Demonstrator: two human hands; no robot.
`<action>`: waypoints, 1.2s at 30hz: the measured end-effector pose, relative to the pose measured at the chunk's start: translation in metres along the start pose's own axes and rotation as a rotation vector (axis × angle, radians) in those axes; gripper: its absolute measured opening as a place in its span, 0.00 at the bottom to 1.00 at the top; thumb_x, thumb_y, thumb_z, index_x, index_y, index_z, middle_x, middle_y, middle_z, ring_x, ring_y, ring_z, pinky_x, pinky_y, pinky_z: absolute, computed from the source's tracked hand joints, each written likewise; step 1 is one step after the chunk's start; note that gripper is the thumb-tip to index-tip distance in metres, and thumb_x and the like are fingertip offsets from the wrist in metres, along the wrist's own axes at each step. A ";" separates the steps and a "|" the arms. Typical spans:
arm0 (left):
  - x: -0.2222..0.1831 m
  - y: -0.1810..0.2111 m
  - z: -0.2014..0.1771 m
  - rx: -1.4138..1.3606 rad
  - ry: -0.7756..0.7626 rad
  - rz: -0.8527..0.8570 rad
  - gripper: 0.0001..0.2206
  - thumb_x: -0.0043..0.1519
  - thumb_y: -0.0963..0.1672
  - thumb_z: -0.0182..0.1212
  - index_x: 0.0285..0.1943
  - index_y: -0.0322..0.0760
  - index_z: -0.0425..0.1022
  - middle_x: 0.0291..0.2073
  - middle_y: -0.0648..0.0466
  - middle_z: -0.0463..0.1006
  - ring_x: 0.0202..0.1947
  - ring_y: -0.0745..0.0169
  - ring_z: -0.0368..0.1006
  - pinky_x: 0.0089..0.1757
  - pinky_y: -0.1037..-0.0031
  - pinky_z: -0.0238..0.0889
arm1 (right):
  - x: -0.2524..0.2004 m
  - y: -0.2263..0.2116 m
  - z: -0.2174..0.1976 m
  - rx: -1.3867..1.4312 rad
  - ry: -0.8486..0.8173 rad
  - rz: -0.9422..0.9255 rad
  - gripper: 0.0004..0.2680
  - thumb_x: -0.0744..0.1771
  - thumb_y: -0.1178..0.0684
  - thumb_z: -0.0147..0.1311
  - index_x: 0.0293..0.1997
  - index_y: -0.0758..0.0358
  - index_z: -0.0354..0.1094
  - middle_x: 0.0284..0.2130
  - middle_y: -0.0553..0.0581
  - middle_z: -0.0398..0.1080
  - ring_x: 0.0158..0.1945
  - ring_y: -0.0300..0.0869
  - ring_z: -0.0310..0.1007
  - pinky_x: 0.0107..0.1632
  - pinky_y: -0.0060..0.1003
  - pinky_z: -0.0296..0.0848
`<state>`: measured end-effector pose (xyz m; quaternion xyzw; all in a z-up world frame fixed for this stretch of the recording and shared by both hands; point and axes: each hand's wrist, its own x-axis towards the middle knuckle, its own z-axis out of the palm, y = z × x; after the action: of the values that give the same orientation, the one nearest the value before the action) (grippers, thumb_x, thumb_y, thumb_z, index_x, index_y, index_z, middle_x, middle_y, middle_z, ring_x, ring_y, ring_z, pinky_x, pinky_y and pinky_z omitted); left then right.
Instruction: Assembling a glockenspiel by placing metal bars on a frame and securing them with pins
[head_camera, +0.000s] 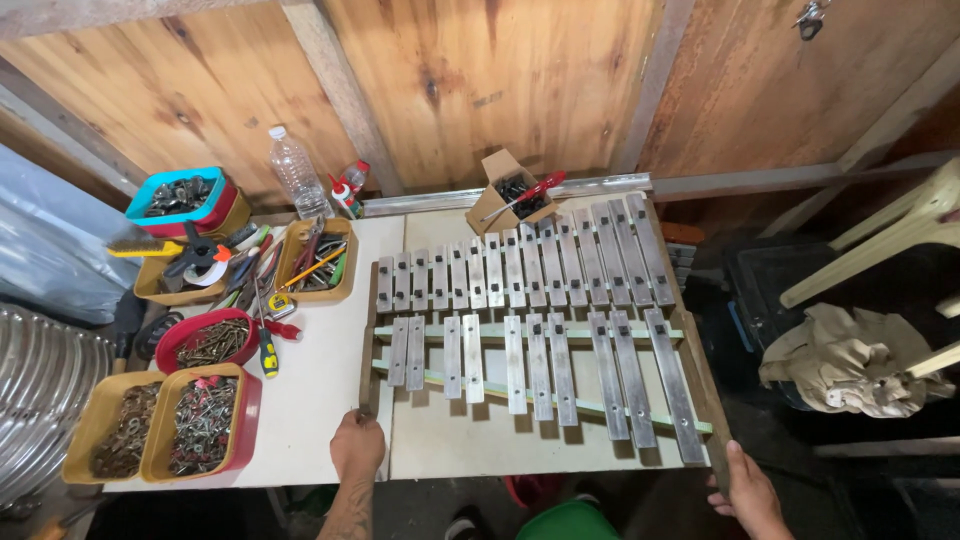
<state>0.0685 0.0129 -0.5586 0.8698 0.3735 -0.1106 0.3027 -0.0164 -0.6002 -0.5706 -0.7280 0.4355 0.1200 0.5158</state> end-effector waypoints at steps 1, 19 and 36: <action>0.007 -0.010 0.013 -0.045 0.150 0.081 0.22 0.63 0.46 0.47 0.66 0.37 0.73 0.56 0.43 0.78 0.56 0.42 0.72 0.56 0.57 0.65 | -0.004 -0.004 -0.001 -0.014 0.005 0.012 0.24 0.74 0.34 0.34 0.63 0.68 0.68 0.36 0.77 0.77 0.29 0.65 0.78 0.29 0.53 0.76; -0.084 0.028 0.053 -0.007 -0.021 0.348 0.10 0.64 0.48 0.54 0.45 0.42 0.77 0.41 0.57 0.78 0.41 0.59 0.74 0.44 0.64 0.70 | -0.010 -0.004 0.004 0.094 0.025 0.054 0.26 0.74 0.32 0.35 0.67 0.66 0.65 0.41 0.80 0.75 0.34 0.69 0.76 0.35 0.56 0.74; -0.116 0.011 0.085 0.117 -0.326 0.359 0.17 0.61 0.54 0.55 0.29 0.41 0.74 0.29 0.46 0.83 0.35 0.46 0.79 0.42 0.60 0.66 | 0.007 0.002 -0.010 0.186 -0.053 0.174 0.25 0.70 0.30 0.41 0.70 0.54 0.62 0.49 0.74 0.74 0.37 0.66 0.75 0.38 0.54 0.73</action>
<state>-0.0020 -0.1123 -0.5724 0.9089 0.1524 -0.2153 0.3228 -0.0166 -0.6125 -0.5725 -0.6329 0.4927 0.1426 0.5799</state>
